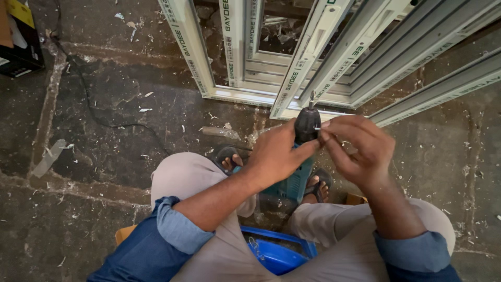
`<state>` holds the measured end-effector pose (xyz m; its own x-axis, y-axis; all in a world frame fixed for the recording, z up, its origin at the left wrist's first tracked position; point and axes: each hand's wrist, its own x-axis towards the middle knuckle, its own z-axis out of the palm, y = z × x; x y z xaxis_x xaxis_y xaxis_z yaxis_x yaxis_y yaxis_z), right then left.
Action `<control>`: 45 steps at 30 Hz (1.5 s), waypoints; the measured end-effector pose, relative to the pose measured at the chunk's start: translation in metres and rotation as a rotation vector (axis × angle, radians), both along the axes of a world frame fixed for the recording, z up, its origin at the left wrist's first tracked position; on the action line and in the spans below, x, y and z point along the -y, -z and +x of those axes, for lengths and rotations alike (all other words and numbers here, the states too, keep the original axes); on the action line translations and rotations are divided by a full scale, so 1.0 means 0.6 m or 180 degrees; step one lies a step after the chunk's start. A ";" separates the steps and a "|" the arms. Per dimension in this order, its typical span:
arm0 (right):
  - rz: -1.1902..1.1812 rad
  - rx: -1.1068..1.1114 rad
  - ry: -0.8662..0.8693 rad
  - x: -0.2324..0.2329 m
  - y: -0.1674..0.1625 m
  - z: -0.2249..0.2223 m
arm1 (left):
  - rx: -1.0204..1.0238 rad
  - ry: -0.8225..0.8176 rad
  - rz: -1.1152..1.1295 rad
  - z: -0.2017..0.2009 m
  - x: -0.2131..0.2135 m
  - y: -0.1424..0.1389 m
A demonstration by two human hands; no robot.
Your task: The person sits on the floor of a window-frame workshop holding a corded power drill. They repeatedly insert a screwdriver bit into the drill chuck, tighten it by hand, and manipulate the bit and chuck throughout the clip, with stacked aluminum window frames beside them. No drilling into the frames is shown.
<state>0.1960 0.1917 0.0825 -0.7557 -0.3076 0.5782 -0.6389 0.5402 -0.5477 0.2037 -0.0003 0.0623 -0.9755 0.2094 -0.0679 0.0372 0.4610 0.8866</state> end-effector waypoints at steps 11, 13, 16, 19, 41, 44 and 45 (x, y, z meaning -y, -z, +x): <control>0.0242 -0.0308 0.0046 0.008 -0.004 0.002 | -0.0054 -0.0054 0.0017 0.000 -0.003 0.002; 0.0299 -0.0298 0.0143 0.010 -0.002 0.005 | -0.0037 -0.0056 0.0010 0.001 -0.003 0.001; 0.0162 -0.0242 0.0226 0.013 -0.001 0.004 | -0.0073 -0.0032 0.0050 0.004 -0.003 0.000; 0.0235 -0.0213 0.0170 0.009 -0.004 0.003 | 0.0023 -0.0015 0.0083 0.007 -0.005 0.002; 0.0162 -0.0143 -0.0015 0.011 -0.011 0.001 | 0.0010 0.0001 0.0044 0.004 -0.008 0.011; 0.0264 -0.0168 -0.0188 0.005 -0.013 -0.002 | 0.0059 -0.0053 0.0007 0.002 -0.009 0.009; 0.0261 -0.0174 -0.0239 0.005 -0.013 -0.002 | 0.0080 -0.0081 -0.0004 0.001 -0.008 0.008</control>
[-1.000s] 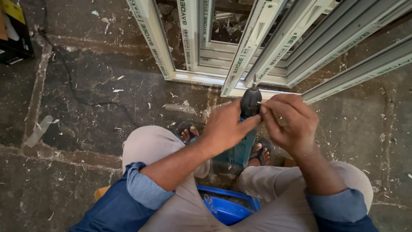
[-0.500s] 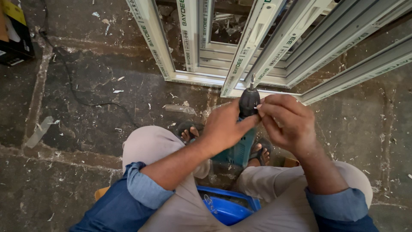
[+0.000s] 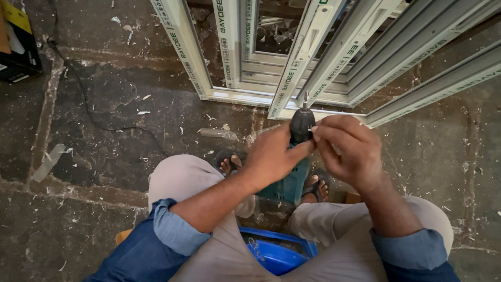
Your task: The person sits on the floor of a window-frame workshop holding a corded power drill. They repeatedly insert a screwdriver bit into the drill chuck, tighten it by hand, and manipulate the bit and chuck throughout the clip, with stacked aluminum window frames beside them. No drilling into the frames is shown.
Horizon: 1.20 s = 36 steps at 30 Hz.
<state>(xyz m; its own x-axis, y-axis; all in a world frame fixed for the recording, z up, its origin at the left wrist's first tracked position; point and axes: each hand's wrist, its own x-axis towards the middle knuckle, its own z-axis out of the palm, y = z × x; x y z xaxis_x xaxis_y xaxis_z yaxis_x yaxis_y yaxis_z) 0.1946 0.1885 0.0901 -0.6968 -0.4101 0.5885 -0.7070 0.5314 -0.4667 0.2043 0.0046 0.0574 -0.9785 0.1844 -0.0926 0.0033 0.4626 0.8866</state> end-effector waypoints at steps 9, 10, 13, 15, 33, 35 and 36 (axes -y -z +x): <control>0.0022 -0.0154 -0.0012 0.001 -0.001 -0.002 | -0.0009 0.0038 0.0102 0.000 0.002 -0.004; 0.0033 -0.0168 -0.0074 0.000 -0.002 -0.003 | -0.0020 0.0041 0.0070 0.000 0.002 -0.005; -0.0019 -0.0084 0.0083 0.000 -0.001 0.001 | -0.0001 0.0086 -0.0020 -0.001 0.001 -0.007; 0.0010 -0.0079 0.0104 0.000 -0.001 0.000 | 0.0089 0.0146 -0.0076 0.000 0.002 -0.007; -0.0001 0.0073 -0.0023 -0.006 0.000 -0.005 | -0.0054 0.0041 -0.0062 -0.001 0.001 -0.003; 0.0008 0.0064 0.0032 -0.004 0.000 -0.004 | 0.0023 0.0118 -0.0087 -0.001 0.003 -0.002; -0.0006 0.0046 0.0019 -0.005 0.000 -0.005 | 0.0056 0.0158 -0.0100 -0.001 0.004 -0.003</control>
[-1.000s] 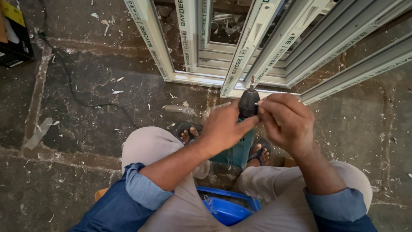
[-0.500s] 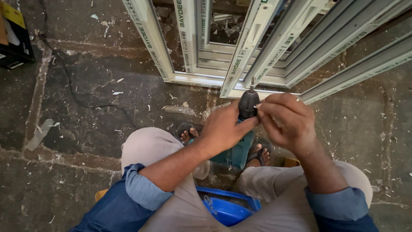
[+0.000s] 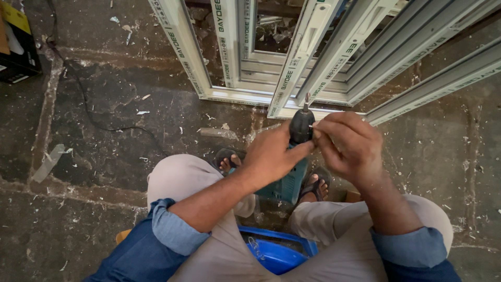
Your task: The person sits on the floor of a window-frame workshop holding a corded power drill. They repeatedly insert a screwdriver bit into the drill chuck, tighten it by hand, and manipulate the bit and chuck throughout the clip, with stacked aluminum window frames beside them. No drilling into the frames is shown.
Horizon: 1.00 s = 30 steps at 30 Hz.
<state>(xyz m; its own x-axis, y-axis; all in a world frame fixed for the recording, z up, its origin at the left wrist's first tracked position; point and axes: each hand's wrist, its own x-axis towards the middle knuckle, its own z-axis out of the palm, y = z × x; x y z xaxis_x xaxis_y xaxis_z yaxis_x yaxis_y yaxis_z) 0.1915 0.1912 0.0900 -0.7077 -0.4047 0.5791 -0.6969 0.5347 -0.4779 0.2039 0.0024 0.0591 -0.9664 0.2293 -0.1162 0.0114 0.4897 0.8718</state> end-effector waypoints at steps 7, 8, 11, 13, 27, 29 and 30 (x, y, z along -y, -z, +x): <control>-0.0042 -0.0033 -0.0080 -0.001 0.001 -0.002 | -0.0073 -0.0017 0.0001 -0.003 -0.001 -0.002; -0.0051 -0.0025 -0.0077 -0.001 0.001 -0.002 | -0.0045 -0.0027 0.0026 -0.003 -0.001 -0.003; -0.0062 0.0016 -0.0118 -0.002 0.001 -0.004 | -0.0024 -0.0030 0.0067 -0.002 -0.001 -0.005; -0.0052 0.0048 -0.0206 -0.006 0.000 -0.006 | -0.0076 -0.0024 0.0114 -0.003 -0.001 -0.006; 0.0012 -0.0129 -0.0045 0.001 -0.002 -0.001 | -0.0093 -0.0046 0.0052 -0.003 -0.002 -0.005; -0.0013 -0.0142 -0.0028 0.003 -0.001 0.001 | -0.0078 -0.0057 0.0077 -0.002 -0.002 -0.005; -0.0012 -0.0135 -0.0043 0.002 -0.002 0.001 | -0.0075 -0.0055 0.0089 -0.002 -0.001 -0.005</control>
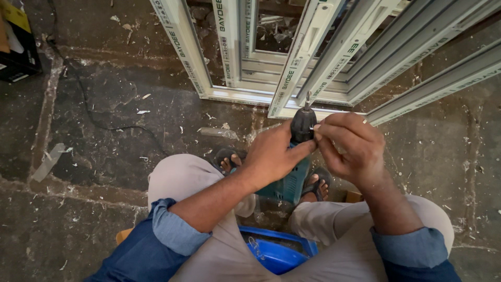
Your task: The person sits on the floor of a window-frame workshop holding a corded power drill. They repeatedly insert a screwdriver bit into the drill chuck, tighten it by hand, and manipulate the bit and chuck throughout the clip, with stacked aluminum window frames beside them. No drilling into the frames is shown.
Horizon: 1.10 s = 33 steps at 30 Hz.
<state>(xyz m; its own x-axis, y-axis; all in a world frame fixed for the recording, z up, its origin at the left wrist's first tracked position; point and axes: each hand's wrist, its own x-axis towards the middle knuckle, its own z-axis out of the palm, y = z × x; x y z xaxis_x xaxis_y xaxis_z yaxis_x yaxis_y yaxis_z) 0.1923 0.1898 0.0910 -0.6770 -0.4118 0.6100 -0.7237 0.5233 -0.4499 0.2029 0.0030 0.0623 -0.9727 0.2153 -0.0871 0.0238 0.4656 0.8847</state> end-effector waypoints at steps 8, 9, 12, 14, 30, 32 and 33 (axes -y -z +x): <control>-0.0009 -0.0089 -0.0110 -0.002 0.000 -0.005 | 0.0001 0.0067 0.0064 0.001 0.002 -0.005; -0.0008 -0.0096 -0.0127 -0.002 0.000 -0.006 | 0.0027 0.0083 0.0060 0.001 0.003 -0.006; -0.0009 -0.0115 -0.0143 -0.002 -0.001 -0.007 | 0.0036 0.0072 0.0052 0.000 0.003 -0.007; 0.0000 -0.0112 -0.0142 -0.003 -0.002 -0.007 | 0.0023 0.0071 0.0047 0.000 0.002 -0.007; 0.0025 -0.0094 -0.0185 -0.009 0.003 -0.012 | 0.0079 0.0083 -0.0011 -0.001 0.000 -0.005; 0.0066 -0.0104 -0.0142 -0.010 0.002 -0.011 | 0.0067 0.0082 0.0011 0.000 0.001 -0.004; 0.0097 -0.0088 -0.0094 -0.011 0.001 -0.010 | 0.0065 0.0084 0.0022 0.001 0.002 -0.003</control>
